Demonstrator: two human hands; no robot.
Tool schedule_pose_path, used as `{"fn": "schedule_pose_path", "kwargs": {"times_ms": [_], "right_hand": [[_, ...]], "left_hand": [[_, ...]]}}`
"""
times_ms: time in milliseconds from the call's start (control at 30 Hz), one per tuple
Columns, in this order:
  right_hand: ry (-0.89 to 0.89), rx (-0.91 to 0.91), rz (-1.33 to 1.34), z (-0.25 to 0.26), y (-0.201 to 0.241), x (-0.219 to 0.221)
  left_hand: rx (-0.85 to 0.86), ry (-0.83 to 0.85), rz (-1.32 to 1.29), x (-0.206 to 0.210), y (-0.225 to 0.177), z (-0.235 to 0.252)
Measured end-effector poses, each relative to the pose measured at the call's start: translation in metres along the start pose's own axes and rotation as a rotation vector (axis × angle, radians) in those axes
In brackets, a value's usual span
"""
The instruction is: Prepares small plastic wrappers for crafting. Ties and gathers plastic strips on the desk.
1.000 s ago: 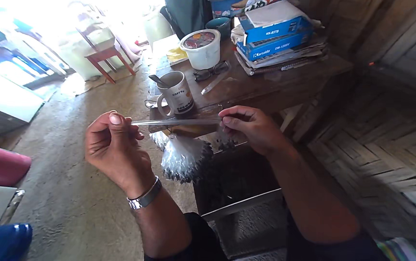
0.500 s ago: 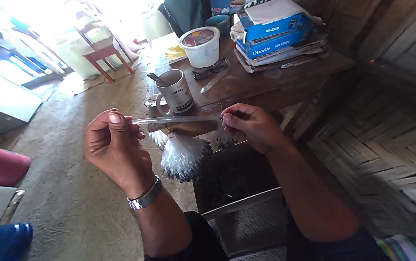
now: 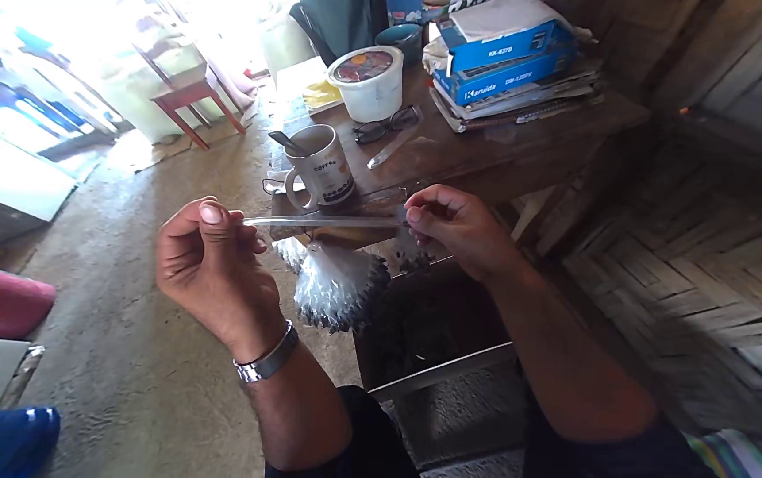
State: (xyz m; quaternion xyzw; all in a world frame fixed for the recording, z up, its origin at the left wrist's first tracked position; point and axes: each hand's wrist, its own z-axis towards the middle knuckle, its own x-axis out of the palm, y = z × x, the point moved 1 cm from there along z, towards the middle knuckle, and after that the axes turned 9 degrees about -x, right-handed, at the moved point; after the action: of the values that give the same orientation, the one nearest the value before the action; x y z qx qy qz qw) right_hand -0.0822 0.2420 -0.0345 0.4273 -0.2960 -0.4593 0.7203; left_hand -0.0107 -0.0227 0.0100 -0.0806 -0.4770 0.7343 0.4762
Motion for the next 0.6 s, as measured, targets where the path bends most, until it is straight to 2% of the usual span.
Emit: {"fn": "schedule_pose_path", "kwargs": {"times_ms": [133,300,400,600], "right_hand": [[0.073,-0.008,0.059,0.007,0.002,-0.005],[0.052,0.011,-0.009,0.009,0.003,-0.005],[0.102,0.007,-0.023,0.002,0.006,-0.006],[0.196,0.114,-0.018,-0.001,0.005,-0.002]], "left_hand": [[-0.002,-0.026,0.013,-0.001,0.0,0.001],[0.01,-0.012,0.005,0.0,-0.001,0.0],[0.008,-0.008,0.002,0.002,-0.002,-0.001],[0.009,0.048,-0.003,0.007,-0.001,-0.004]]}}
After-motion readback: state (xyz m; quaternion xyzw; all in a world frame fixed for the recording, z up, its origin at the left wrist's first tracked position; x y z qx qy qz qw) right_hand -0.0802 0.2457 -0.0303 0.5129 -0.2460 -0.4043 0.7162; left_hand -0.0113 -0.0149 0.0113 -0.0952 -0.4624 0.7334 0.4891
